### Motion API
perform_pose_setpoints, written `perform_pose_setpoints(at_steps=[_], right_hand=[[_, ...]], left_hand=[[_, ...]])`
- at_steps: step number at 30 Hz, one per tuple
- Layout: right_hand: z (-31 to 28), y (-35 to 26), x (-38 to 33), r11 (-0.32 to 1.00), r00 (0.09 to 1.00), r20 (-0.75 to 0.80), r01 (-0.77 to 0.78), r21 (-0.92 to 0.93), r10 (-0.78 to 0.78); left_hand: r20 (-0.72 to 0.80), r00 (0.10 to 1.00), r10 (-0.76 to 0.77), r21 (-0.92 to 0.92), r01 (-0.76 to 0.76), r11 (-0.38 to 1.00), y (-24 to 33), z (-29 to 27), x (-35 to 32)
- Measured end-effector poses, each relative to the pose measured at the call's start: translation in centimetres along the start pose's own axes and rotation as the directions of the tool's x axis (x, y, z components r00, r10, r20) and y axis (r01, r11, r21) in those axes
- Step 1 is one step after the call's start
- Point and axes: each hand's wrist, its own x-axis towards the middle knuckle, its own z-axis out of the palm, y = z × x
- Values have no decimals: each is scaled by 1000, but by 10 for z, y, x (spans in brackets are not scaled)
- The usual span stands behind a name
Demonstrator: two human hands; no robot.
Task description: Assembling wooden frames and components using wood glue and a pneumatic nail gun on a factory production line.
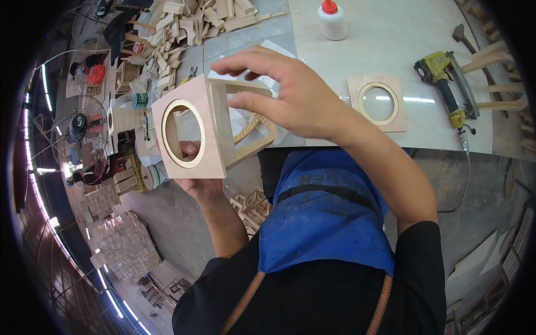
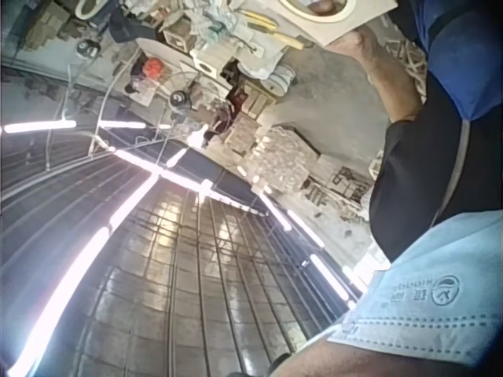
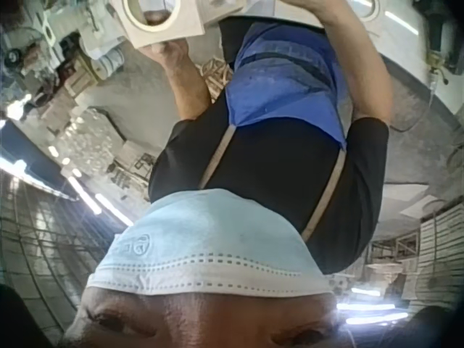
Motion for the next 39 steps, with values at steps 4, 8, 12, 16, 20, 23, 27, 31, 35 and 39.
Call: perform_pose_setpoints(at_steps=[4,8,12,16,20,23,27,31,35,39], right_hand=[[-9,2,8,999,998,69,-11,36,8],[-11,4,11,992,991,129,-54,112,39],[-5,5,6,993,996,69,-59,99,52],[-12,-1,-1,975,985,46,-170,140,165],[-18,-2,-6,958,970,44,-244,150,240],[-24,-1,-9,957,961,61,-274,101,269],[-29,4,-10,964,965,34,-262,52,261],[-33,7,-10,968,970,13,-245,55,245],[-33,9,-8,966,969,29,-246,77,244],[-33,8,-8,963,967,30,-254,86,253]], left_hand=[[-32,999,4,17,-3,1000,2,11,1],[-122,992,-21,44,27,999,3,18,2],[-146,985,-91,-9,91,996,9,14,-3],[-72,997,-25,-133,15,991,-2,20,-4],[-122,992,11,-127,-27,991,0,31,-3],[-85,995,58,-137,-69,988,-1,28,0],[61,996,68,-91,-62,994,-5,20,2],[79,997,16,-61,-11,998,3,22,5],[31,997,68,-142,-63,988,1,25,6],[22,995,94,-129,-91,987,-2,23,6]])
